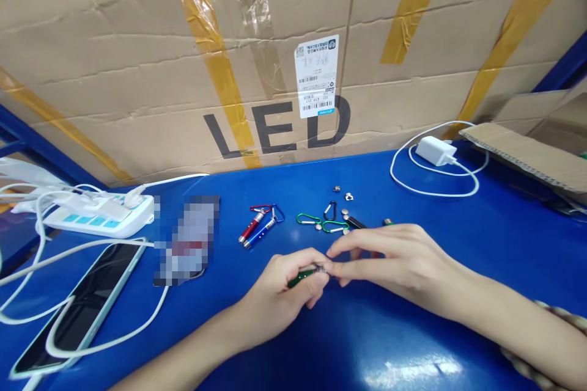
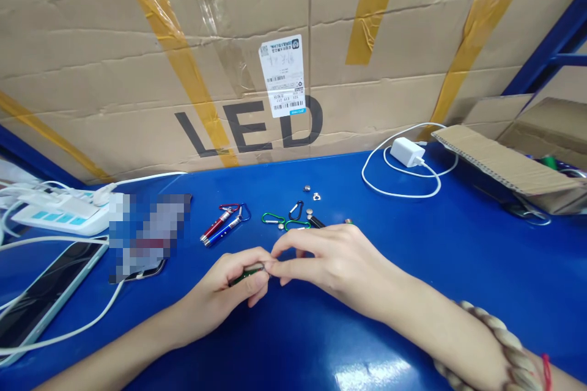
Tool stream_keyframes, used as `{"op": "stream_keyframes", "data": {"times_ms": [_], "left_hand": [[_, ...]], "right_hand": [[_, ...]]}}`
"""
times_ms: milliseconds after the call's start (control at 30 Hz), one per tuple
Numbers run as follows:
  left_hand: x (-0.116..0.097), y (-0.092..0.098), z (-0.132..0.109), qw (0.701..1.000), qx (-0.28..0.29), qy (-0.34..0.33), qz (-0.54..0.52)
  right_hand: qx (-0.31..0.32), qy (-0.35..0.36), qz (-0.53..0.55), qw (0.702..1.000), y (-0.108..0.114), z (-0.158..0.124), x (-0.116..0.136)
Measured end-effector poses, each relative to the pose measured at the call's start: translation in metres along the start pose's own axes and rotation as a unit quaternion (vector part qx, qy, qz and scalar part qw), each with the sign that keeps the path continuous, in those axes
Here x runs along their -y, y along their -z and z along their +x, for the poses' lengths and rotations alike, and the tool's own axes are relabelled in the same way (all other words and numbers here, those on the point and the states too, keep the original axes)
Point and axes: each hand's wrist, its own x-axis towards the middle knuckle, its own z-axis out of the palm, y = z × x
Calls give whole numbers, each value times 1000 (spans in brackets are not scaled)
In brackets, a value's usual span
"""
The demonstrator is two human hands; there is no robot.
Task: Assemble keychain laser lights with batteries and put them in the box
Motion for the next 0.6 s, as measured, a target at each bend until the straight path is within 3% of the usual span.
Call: {"op": "stream_keyframes", "data": {"times_ms": [167,333,600], "left_hand": [[-1,1,-1,998,35,-40,38],[-2,2,-5,992,57,-57,97],[2,1,-5,992,42,-52,108]], "right_hand": [[9,-63,50,997,-3,-2,5],[-4,18,-3,1000,-3,-2,4],[5,3,3,1000,-6,-1,2]]}}
